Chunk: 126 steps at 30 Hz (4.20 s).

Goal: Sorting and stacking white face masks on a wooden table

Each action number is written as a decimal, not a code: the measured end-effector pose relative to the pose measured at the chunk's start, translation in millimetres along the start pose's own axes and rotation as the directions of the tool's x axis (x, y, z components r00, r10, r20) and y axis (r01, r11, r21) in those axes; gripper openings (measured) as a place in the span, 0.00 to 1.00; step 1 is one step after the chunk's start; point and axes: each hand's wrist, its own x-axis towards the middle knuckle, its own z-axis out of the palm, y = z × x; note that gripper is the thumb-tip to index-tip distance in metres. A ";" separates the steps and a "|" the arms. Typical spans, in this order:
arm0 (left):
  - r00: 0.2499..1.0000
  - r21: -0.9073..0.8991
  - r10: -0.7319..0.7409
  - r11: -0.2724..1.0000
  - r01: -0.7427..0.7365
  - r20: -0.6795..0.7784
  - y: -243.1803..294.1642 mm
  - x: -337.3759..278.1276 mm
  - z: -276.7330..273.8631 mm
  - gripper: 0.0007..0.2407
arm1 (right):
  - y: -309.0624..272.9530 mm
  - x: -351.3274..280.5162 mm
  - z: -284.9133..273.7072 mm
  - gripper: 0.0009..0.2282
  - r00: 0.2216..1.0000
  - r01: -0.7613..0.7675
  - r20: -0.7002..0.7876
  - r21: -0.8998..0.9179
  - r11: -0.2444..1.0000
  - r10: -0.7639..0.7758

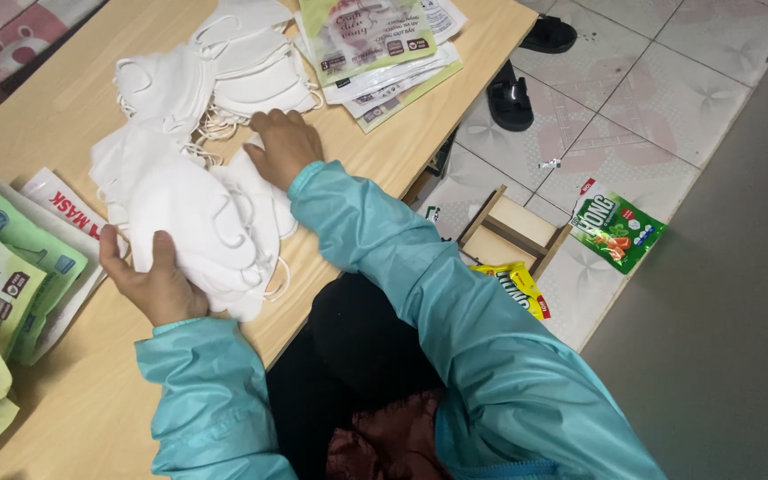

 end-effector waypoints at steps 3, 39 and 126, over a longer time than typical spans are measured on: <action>0.999 0.017 0.049 0.999 -0.049 -0.006 -1.2 0.5 -3.7 0.25 | -6.9 -1.0 -17.6 0.20 0.970 -0.045 0.227 -0.171 0.984 0.084; 0.998 0.455 0.037 0.889 -0.056 0.051 -0.8 2.1 -2.2 0.07 | -1.7 11.6 -19.4 0.10 0.945 0.073 -0.079 0.997 0.032 0.318; 0.802 -0.660 -0.597 0.594 0.460 0.021 22.9 0.8 -86.8 0.17 | -63.2 -61.4 -46.8 0.48 0.842 0.033 0.529 0.149 0.988 -0.108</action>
